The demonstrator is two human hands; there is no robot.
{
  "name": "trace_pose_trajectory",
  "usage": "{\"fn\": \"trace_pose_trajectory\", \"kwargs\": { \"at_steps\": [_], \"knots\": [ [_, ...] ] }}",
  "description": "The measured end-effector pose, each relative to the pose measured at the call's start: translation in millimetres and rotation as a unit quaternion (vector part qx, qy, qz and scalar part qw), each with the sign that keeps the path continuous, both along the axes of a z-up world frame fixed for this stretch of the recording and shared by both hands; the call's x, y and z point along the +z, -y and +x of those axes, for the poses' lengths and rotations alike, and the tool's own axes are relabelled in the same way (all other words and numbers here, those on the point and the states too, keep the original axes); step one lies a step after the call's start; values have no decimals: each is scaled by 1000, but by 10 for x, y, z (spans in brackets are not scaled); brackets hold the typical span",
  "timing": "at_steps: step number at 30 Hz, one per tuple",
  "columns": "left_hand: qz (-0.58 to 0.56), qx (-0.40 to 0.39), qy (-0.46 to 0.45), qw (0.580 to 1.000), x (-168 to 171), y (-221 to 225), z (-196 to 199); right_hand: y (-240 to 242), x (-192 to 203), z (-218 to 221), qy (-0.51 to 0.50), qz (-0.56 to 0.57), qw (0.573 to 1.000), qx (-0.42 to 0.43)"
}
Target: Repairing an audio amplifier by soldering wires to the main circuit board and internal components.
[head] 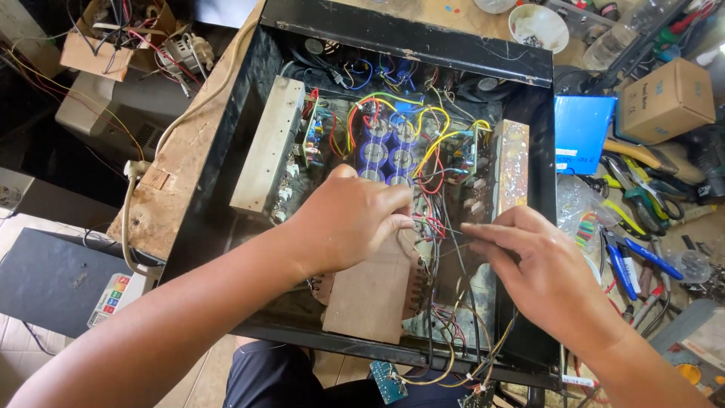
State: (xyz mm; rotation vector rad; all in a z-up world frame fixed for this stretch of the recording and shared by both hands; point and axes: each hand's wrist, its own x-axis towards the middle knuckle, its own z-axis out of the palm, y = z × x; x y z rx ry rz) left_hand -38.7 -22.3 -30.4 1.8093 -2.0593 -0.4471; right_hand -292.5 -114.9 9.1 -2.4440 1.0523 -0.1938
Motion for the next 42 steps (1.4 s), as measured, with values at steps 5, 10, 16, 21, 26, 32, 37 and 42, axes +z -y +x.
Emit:
{"fn": "trace_pose_trajectory", "kwargs": {
  "at_steps": [5,10,16,21,26,32,37,42],
  "knots": [
    [-36,-50,54,997,38,95,-24,-3,-109,-153,-214,-276,928,132],
    [-109,-38,77,990,23,143,23,-92,-26,308,-129,-157,965,163],
    [-110,-8,17,994,-10,145,149,-15,13,635,-188,88,975,84],
    [-93,-5,-47,995,61,122,246,191,-98,478,-177,190,965,47],
    [-110,28,-29,993,-24,153,193,364,-275,259,-78,66,990,100],
    [-130,39,-33,990,-46,140,208,528,-190,258,-12,104,985,135],
    [-93,61,-50,993,-109,111,276,618,-111,241,-86,139,976,146],
    [-58,47,-57,996,-146,98,327,469,-329,236,-130,-38,973,185]
  ]
}}
